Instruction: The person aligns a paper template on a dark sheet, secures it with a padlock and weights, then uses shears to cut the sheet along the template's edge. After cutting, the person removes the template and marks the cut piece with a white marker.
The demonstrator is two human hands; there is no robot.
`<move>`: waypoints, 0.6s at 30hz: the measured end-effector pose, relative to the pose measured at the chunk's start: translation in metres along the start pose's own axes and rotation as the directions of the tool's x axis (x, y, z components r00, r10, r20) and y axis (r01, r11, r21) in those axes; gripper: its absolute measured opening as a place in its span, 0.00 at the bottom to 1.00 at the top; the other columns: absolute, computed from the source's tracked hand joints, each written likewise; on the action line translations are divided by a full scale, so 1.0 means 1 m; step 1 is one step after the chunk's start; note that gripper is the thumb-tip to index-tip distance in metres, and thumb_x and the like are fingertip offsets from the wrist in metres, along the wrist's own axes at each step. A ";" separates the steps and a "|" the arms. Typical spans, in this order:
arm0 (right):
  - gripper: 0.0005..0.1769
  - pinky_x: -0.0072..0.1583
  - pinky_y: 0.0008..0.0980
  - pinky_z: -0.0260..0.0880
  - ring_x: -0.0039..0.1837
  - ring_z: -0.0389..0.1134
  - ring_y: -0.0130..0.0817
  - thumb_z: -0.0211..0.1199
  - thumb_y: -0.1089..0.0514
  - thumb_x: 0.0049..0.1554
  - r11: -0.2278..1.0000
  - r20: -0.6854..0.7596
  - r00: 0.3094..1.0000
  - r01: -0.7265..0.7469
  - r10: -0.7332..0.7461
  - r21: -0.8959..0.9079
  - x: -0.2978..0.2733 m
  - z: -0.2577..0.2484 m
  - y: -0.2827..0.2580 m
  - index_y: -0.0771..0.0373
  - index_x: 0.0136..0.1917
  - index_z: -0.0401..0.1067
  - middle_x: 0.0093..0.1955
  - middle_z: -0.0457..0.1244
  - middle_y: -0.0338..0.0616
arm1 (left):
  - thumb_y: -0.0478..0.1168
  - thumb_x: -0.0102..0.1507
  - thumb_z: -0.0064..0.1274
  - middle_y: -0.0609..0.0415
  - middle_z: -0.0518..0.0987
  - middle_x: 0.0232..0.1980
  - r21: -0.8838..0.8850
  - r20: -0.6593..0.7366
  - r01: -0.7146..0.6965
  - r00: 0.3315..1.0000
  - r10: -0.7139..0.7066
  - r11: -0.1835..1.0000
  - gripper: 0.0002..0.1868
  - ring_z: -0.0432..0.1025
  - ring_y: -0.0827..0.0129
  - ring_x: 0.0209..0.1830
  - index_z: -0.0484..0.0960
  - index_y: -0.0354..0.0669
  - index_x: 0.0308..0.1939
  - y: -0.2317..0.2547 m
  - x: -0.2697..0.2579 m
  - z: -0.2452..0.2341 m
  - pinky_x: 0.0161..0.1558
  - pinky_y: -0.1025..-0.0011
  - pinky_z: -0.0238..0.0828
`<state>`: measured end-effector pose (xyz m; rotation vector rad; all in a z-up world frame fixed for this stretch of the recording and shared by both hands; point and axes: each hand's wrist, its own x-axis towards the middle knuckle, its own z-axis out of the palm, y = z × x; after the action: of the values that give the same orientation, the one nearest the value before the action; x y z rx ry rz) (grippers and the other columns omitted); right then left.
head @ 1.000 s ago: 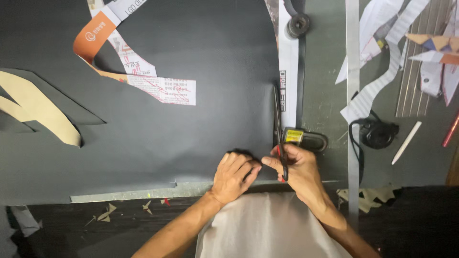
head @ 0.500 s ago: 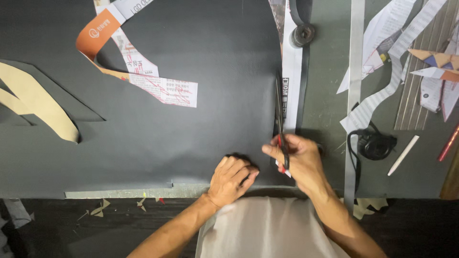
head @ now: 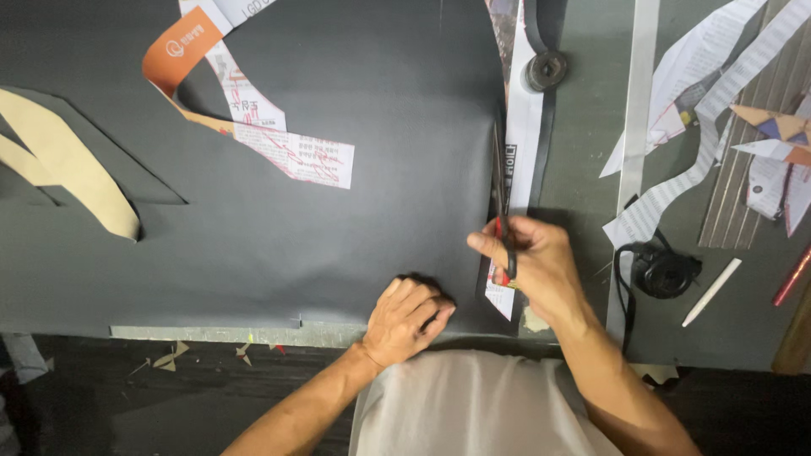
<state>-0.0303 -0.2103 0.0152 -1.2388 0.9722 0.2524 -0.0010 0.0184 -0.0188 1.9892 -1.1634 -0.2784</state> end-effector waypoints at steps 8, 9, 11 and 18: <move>0.11 0.29 0.22 0.55 0.28 0.58 0.18 0.75 0.60 0.50 1.000 0.026 0.999 0.024 -0.024 0.004 0.006 -0.004 -0.002 0.67 0.42 0.76 0.31 0.63 0.35 | 0.37 0.61 0.63 0.58 0.77 0.41 -0.007 -0.011 -0.001 1.000 0.001 1.000 0.05 0.70 0.65 0.41 0.83 0.44 0.38 0.000 0.000 -0.001 0.42 0.66 0.65; 0.11 0.29 0.22 0.54 0.28 0.57 0.18 0.75 0.60 0.50 1.000 0.018 1.000 0.019 -0.019 -0.003 0.008 -0.005 -0.004 0.67 0.42 0.76 0.31 0.63 0.36 | 0.37 0.61 0.64 0.58 0.77 0.41 -0.003 -0.010 -0.001 1.000 0.001 1.000 0.04 0.70 0.66 0.40 0.83 0.44 0.37 -0.001 0.001 -0.001 0.41 0.66 0.65; 0.10 0.29 0.22 0.54 0.27 0.58 0.19 0.75 0.60 0.50 0.999 0.011 1.000 0.024 -0.023 -0.044 0.016 -0.007 -0.008 0.66 0.42 0.77 0.30 0.62 0.36 | 0.37 0.61 0.64 0.58 0.77 0.41 0.000 -0.010 0.001 1.000 -0.001 1.000 0.05 0.70 0.66 0.40 0.83 0.43 0.37 -0.002 0.001 -0.001 0.41 0.66 0.65; 0.11 0.30 0.21 0.55 0.28 0.57 0.18 0.76 0.60 0.49 0.993 0.030 0.996 0.090 -0.088 -0.080 0.027 -0.012 -0.012 0.67 0.42 0.76 0.31 0.63 0.34 | 0.37 0.61 0.64 0.58 0.78 0.41 -0.004 -0.006 0.007 1.000 -0.007 1.000 0.05 0.70 0.66 0.40 0.83 0.43 0.37 -0.003 -0.001 0.001 0.41 0.66 0.65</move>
<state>-0.0127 -0.2338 0.0038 -1.3469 0.8888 0.2395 -0.0003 0.0198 -0.0220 1.9896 -1.1515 -0.2774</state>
